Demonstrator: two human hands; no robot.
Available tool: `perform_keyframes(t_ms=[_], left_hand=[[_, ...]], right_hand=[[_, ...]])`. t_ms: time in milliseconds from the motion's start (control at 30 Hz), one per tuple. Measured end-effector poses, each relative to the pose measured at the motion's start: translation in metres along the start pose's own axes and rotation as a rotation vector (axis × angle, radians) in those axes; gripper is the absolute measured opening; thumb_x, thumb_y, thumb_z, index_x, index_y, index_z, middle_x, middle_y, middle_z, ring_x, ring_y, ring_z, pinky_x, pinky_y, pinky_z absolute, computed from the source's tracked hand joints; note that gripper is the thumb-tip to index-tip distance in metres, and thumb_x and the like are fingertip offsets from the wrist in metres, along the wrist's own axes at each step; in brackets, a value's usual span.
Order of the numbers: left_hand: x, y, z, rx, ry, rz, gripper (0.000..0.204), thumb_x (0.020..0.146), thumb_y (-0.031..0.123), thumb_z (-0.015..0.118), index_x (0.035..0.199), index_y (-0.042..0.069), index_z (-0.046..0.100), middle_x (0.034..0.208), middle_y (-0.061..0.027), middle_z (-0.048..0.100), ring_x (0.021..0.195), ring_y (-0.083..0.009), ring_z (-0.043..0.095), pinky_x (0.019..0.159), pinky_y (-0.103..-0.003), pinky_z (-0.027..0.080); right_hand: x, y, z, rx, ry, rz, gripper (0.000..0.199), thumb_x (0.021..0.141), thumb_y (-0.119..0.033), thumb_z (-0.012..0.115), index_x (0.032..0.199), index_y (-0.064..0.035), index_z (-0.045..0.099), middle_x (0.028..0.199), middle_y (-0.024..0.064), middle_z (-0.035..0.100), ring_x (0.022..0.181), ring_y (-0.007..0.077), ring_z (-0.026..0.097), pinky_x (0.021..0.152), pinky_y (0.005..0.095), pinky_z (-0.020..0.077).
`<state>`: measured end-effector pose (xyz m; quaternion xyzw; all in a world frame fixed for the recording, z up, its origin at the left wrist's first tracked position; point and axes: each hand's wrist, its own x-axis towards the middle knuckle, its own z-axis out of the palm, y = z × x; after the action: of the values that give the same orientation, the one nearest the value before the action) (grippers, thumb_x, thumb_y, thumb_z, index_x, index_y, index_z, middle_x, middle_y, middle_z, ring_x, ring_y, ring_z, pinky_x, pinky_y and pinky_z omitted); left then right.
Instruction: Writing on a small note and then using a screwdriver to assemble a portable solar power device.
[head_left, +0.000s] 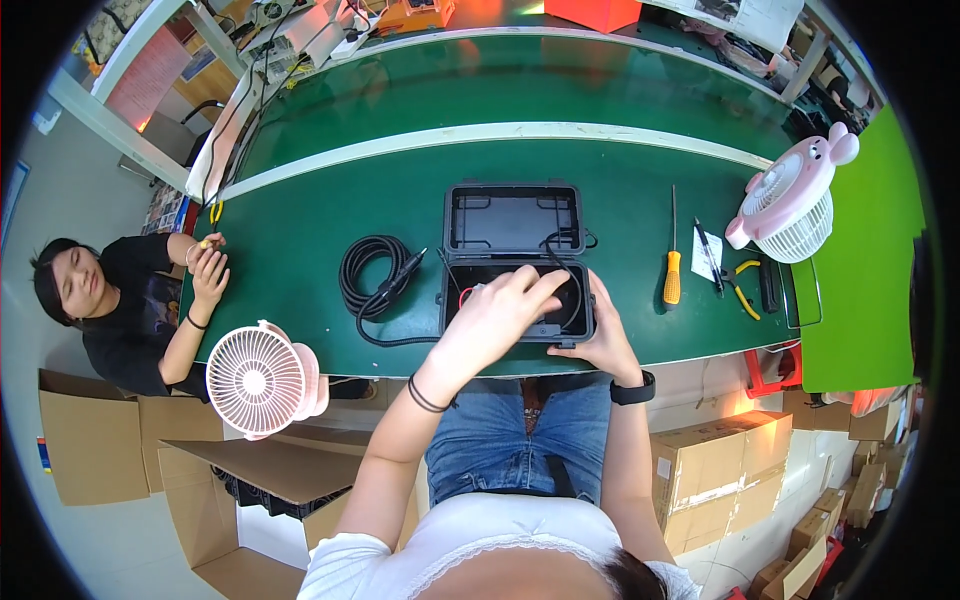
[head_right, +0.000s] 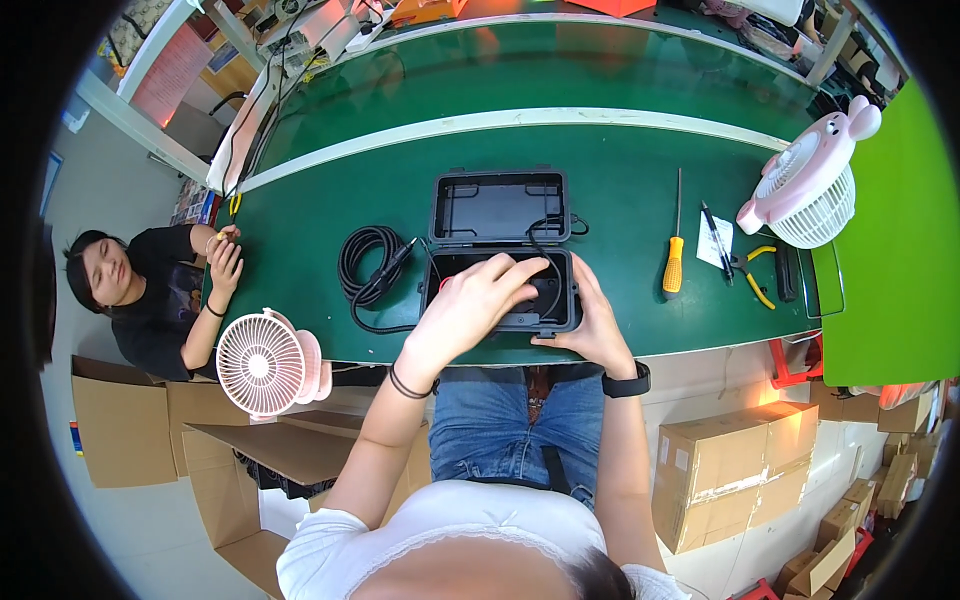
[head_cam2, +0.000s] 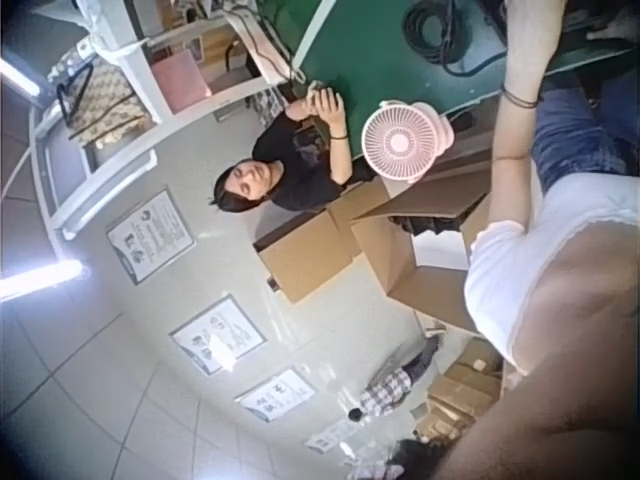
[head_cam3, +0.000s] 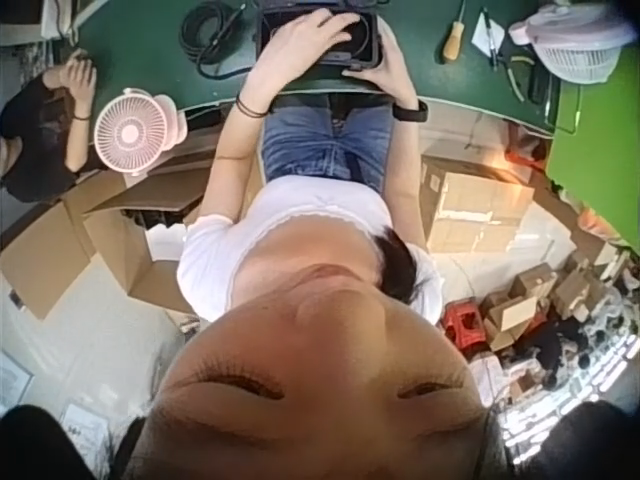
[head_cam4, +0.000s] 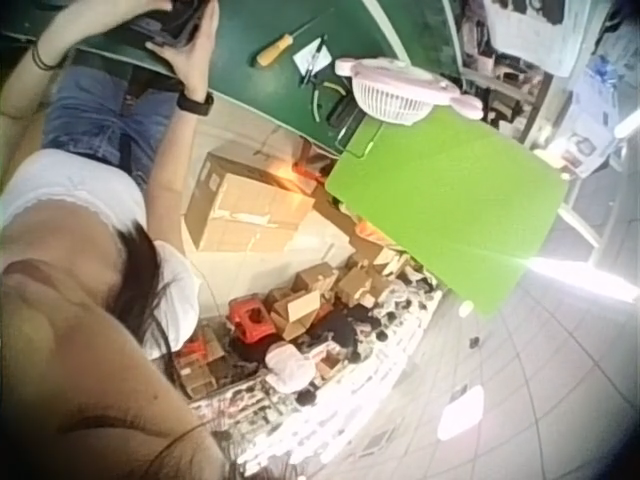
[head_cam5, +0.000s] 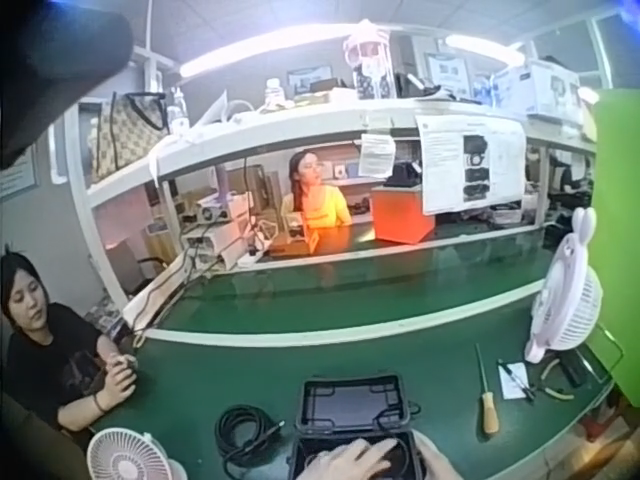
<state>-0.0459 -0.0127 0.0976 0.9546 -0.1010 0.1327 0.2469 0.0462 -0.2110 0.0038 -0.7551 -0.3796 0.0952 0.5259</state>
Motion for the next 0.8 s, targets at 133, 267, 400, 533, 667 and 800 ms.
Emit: perform_keyframes(t_ms=[133,267,400,533,667,800], left_hand=[[-0.013,0.014,-0.004,-0.045,-0.106,0.011,0.075,0.087,0.044,0.072,0.153,0.026,0.043,0.098,-0.0121,0.063,0.083,-0.032,0.068,0.066,-0.041,0.057],[-0.019,0.013,0.009,0.189,-0.147,0.056,0.077,0.085,0.04,0.074,0.153,0.024,0.042,0.092,-0.0076,0.062,0.079,-0.0252,0.067,0.063,-0.038,0.058],[-0.021,0.013,0.017,0.269,-0.145,0.081,0.068,0.084,0.032,0.075,0.146,0.018,0.049,0.091,-0.0048,0.064,0.081,-0.0214,0.067,0.066,-0.035,0.059],[-0.021,0.015,0.018,0.301,-0.164,0.052,0.052,0.084,0.032,0.075,0.13,0.013,0.06,0.089,-0.0039,0.066,0.084,-0.0205,0.067,0.066,-0.034,0.058],[-0.019,0.012,0.016,0.283,-0.144,0.075,0.049,0.084,0.033,0.075,0.127,0.013,0.061,0.089,-0.0041,0.066,0.084,-0.021,0.067,0.066,-0.033,0.058],[-0.016,0.011,0.013,0.224,-0.154,0.032,0.048,0.084,0.034,0.075,0.125,0.014,0.063,0.091,-0.0049,0.066,0.086,-0.0226,0.068,0.067,-0.035,0.058]], right_hand=[[0.001,-0.005,-0.004,0.056,-0.008,0.094,0.121,0.052,-0.018,0.097,0.154,-0.0006,0.034,0.158,0.0201,0.036,0.148,0.0349,0.036,0.12,0.0435,0.0337],[0.01,-0.018,-0.033,-0.072,-0.193,0.035,0.101,0.059,-0.004,0.087,0.15,-0.002,0.043,0.16,0.0186,0.036,0.147,0.0361,0.038,0.118,0.0428,0.037],[0.026,-0.013,-0.061,-0.154,0.096,0.113,0.061,0.081,0.01,0.064,0.139,-0.0071,0.058,0.139,0.0138,0.062,0.123,0.0308,0.062,0.103,0.0382,0.0511],[0.074,0.008,-0.037,0.024,0.396,0.084,0.053,0.103,-0.023,0.062,0.151,-0.0113,0.044,0.139,0.0163,0.061,0.119,0.0231,0.064,0.094,0.0328,0.0531],[0.103,0.008,-0.017,0.27,0.2,0.221,0.061,0.106,-0.037,0.055,0.157,-0.0095,0.036,0.146,0.0199,0.054,0.134,0.0264,0.052,0.112,0.0351,0.0395],[0.103,-0.002,-0.011,0.351,0.12,0.261,0.061,0.105,-0.021,0.058,0.158,-0.0073,0.034,0.15,0.0136,0.05,0.137,0.022,0.047,0.112,0.0324,0.039]])
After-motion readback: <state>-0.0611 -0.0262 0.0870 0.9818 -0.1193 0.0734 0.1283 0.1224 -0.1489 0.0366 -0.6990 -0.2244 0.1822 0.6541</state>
